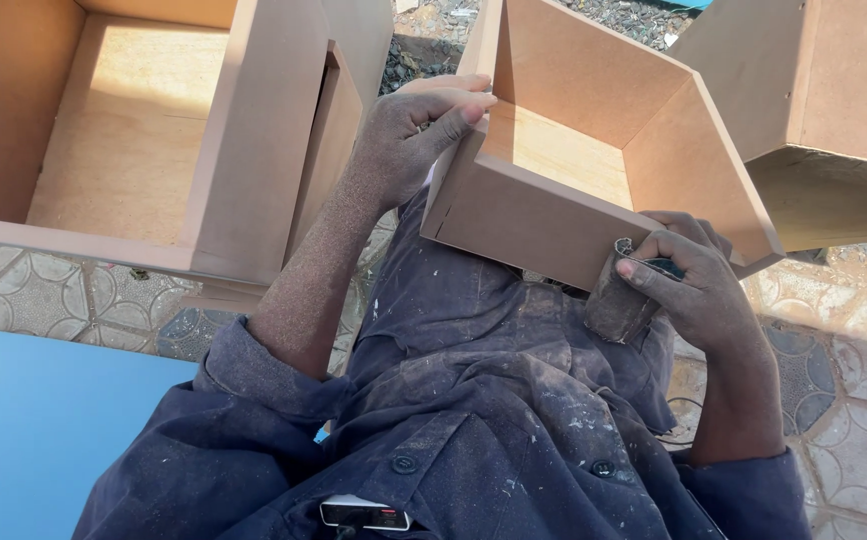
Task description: The person sands the edges and corners of a small wooden box using a folded sanding pad. They rotate the box to reach different sides and continue sanding the same box throughout the clip.
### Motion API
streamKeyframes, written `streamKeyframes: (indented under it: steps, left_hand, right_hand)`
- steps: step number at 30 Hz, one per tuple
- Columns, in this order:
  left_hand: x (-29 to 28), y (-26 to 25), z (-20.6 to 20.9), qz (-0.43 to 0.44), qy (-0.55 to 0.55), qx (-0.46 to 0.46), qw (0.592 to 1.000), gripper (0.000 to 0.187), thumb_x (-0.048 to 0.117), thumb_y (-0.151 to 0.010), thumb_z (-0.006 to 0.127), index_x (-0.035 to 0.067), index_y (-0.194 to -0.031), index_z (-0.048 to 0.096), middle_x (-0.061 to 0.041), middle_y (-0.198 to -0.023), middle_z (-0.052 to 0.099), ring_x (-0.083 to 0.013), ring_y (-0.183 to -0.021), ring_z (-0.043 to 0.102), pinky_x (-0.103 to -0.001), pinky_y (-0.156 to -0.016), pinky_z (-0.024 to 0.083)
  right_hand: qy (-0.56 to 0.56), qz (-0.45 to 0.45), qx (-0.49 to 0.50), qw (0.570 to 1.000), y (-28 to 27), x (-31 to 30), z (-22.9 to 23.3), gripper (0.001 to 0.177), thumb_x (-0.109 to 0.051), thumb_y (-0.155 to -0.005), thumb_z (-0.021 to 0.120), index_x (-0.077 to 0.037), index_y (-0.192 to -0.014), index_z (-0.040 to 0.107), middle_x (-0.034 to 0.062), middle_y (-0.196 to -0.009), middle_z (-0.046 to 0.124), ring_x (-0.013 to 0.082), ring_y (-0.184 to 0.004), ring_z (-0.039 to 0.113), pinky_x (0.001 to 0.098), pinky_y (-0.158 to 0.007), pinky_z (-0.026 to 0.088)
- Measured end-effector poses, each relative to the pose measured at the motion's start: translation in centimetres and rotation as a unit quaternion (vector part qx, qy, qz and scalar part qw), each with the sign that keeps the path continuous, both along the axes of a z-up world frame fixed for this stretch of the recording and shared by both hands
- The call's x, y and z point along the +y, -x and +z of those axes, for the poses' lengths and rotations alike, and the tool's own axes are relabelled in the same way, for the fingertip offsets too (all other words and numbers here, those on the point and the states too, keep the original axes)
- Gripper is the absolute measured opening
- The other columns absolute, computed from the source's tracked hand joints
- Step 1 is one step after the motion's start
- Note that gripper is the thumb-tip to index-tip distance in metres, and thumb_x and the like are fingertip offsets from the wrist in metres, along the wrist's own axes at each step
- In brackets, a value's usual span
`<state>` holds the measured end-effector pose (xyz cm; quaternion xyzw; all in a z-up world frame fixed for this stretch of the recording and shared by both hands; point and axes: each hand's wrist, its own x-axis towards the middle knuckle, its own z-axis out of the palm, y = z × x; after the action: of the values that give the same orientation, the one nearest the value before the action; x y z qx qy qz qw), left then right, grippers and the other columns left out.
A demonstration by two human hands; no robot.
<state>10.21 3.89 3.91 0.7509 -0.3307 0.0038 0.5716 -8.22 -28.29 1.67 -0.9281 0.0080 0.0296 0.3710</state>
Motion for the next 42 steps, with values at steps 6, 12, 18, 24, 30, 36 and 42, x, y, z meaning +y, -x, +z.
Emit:
streamKeyframes:
  steps: [6, 12, 18, 24, 30, 36, 42]
  left_hand:
    - [0.8, -0.6, -1.0, -0.057, -0.005, 0.007, 0.998, 0.034, 0.034, -0.107, 0.061, 0.015, -0.135, 0.067, -0.015, -0.15, 0.058, -0.0262, -0.144, 0.049, -0.037, -0.108, 0.052]
    - [0.2, -0.6, -1.4, -0.058, 0.037, -0.033, 0.997, 0.019, 0.013, -0.096, 0.079, 0.015, -0.114, 0.076, -0.01, -0.13, 0.071, -0.0342, -0.139, 0.056, -0.051, -0.121, 0.045]
    - [-2.4, -1.7, 1.6, -0.15, 0.082, -0.073, 0.983, 0.026, 0.019, -0.106, 0.062, 0.006, -0.083, 0.064, -0.003, -0.09, 0.067, -0.0218, -0.092, 0.066, -0.046, -0.106, 0.058]
    - [-6.0, -5.8, -1.0, -0.106, -0.028, -0.034, 0.993, 0.063, 0.041, -0.11, 0.043, 0.009, -0.056, 0.046, 0.001, -0.061, 0.046, -0.0145, -0.075, 0.047, -0.031, -0.075, 0.038]
    - [-8.5, -2.7, -2.9, -0.122, -0.027, -0.201, 0.971, 0.055, 0.03, -0.11, 0.044, 0.011, -0.062, 0.026, 0.0, -0.054, 0.029, -0.0209, -0.051, 0.028, -0.04, -0.069, 0.032]
    - [-16.2, 5.0, -2.7, 0.137, -0.142, -0.311, 0.93, 0.059, 0.04, -0.098, 0.051, 0.009, -0.048, 0.057, -0.008, -0.048, 0.053, -0.0286, -0.048, 0.046, -0.046, -0.06, 0.04]
    - [-16.5, 10.2, -0.1, 0.105, -0.139, -0.278, 0.945, 0.053, 0.048, -0.094, 0.067, 0.013, -0.055, 0.057, -0.006, -0.056, 0.056, -0.0295, -0.062, 0.053, -0.044, -0.068, 0.035]
  right_hand:
    - [-0.028, 0.011, 0.007, 1.0, -0.6, -0.7, -0.4, 0.019, -0.033, -0.09, 0.07, -0.016, -0.081, 0.068, 0.0037, -0.138, 0.061, 0.0189, -0.133, 0.047, 0.038, -0.114, 0.026]
    - [-0.014, 0.024, 0.037, 0.999, -0.6, -1.7, -0.2, 0.021, -0.036, -0.088, 0.069, -0.017, -0.082, 0.073, 0.0052, -0.148, 0.06, 0.0196, -0.141, 0.045, 0.041, -0.119, 0.02]
    - [-0.207, -0.021, 0.043, 0.977, -0.1, -4.3, 0.1, 0.018, -0.017, -0.09, 0.067, -0.011, -0.074, 0.062, 0.0137, -0.149, 0.062, 0.017, -0.126, 0.059, 0.0314, -0.099, 0.042]
    - [-0.201, -0.03, 0.028, 0.979, -0.7, -5.0, -0.8, 0.016, -0.018, -0.088, 0.068, -0.013, -0.075, 0.062, 0.0114, -0.147, 0.063, 0.0166, -0.122, 0.059, 0.0305, -0.097, 0.042]
    - [-0.285, -0.13, -0.093, 0.945, 1.8, -5.9, -1.8, 0.022, -0.023, -0.093, 0.058, -0.013, -0.074, 0.051, 0.0165, -0.142, 0.063, 0.0212, -0.127, 0.058, 0.0321, -0.105, 0.039]
    - [-0.356, -0.349, -0.028, 0.866, 6.3, -7.4, -5.2, 0.011, -0.024, -0.102, 0.068, -0.016, -0.097, 0.062, -0.0051, -0.08, 0.052, 0.0061, -0.069, 0.049, 0.0198, -0.057, 0.04]
    - [-0.402, -0.48, -0.107, 0.772, 6.7, -7.0, -5.3, 0.01, -0.015, -0.092, 0.077, -0.015, -0.091, 0.068, -0.0034, -0.081, 0.065, 0.0052, -0.072, 0.059, 0.0186, -0.065, 0.047]
